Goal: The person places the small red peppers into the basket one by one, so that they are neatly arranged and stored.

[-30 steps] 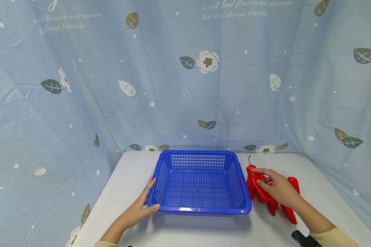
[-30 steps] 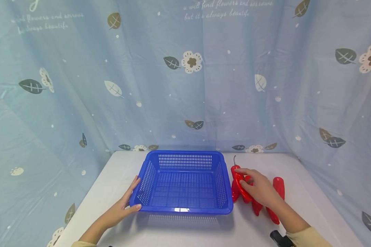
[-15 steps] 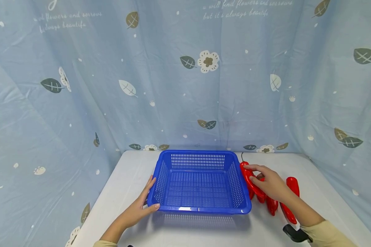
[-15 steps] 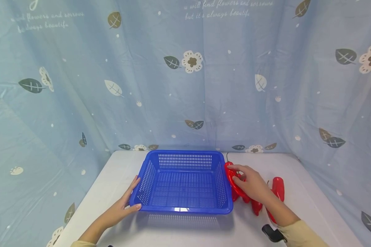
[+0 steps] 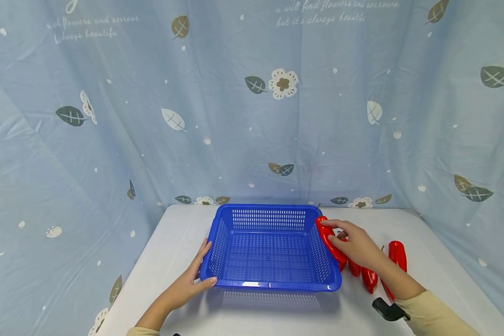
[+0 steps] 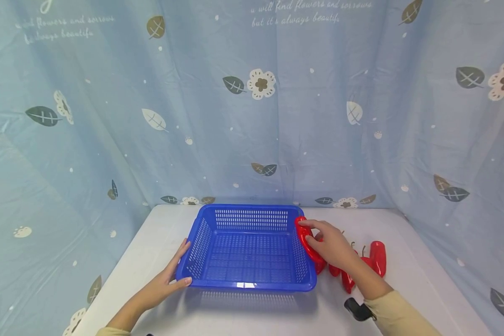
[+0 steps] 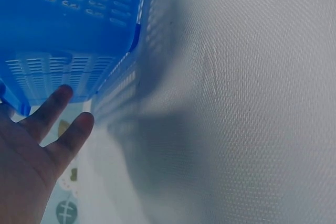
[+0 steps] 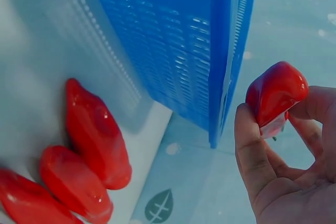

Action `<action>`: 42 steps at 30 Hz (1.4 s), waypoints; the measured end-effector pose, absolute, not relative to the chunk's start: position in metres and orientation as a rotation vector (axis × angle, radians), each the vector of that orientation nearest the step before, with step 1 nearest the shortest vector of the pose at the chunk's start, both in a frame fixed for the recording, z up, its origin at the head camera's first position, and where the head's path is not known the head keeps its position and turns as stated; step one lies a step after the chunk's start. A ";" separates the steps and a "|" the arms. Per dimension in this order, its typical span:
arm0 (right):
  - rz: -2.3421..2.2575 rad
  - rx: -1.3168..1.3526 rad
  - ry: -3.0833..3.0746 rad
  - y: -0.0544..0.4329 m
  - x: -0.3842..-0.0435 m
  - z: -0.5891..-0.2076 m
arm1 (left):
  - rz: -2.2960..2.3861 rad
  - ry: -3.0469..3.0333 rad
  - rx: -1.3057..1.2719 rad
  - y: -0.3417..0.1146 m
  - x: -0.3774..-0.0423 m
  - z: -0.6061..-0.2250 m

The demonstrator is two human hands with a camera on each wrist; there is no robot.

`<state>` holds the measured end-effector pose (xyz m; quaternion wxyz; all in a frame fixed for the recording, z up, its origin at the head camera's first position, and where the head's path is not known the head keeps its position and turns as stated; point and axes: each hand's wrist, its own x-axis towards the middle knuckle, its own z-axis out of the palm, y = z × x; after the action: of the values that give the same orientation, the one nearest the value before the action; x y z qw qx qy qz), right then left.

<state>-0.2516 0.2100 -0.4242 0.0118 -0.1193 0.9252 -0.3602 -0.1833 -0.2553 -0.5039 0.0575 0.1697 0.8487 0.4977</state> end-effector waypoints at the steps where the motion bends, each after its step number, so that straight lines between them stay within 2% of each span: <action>1: -1.131 -0.371 2.880 0.209 -0.252 -0.424 | 1.510 2.572 0.516 -0.255 -0.183 -0.504; 15: -1.148 -0.363 2.870 0.192 -0.262 -0.422 | 1.506 2.576 0.524 -0.256 -0.184 -0.506; 42: -1.230 -0.520 2.846 0.165 -0.285 -0.426 | 1.497 2.566 0.522 -0.257 -0.186 -0.506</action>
<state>-0.2855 0.1654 -0.4261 -0.0010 -0.1654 0.9053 -0.3912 -0.1860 -0.2567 -0.5063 0.0626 0.1728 0.8491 0.4952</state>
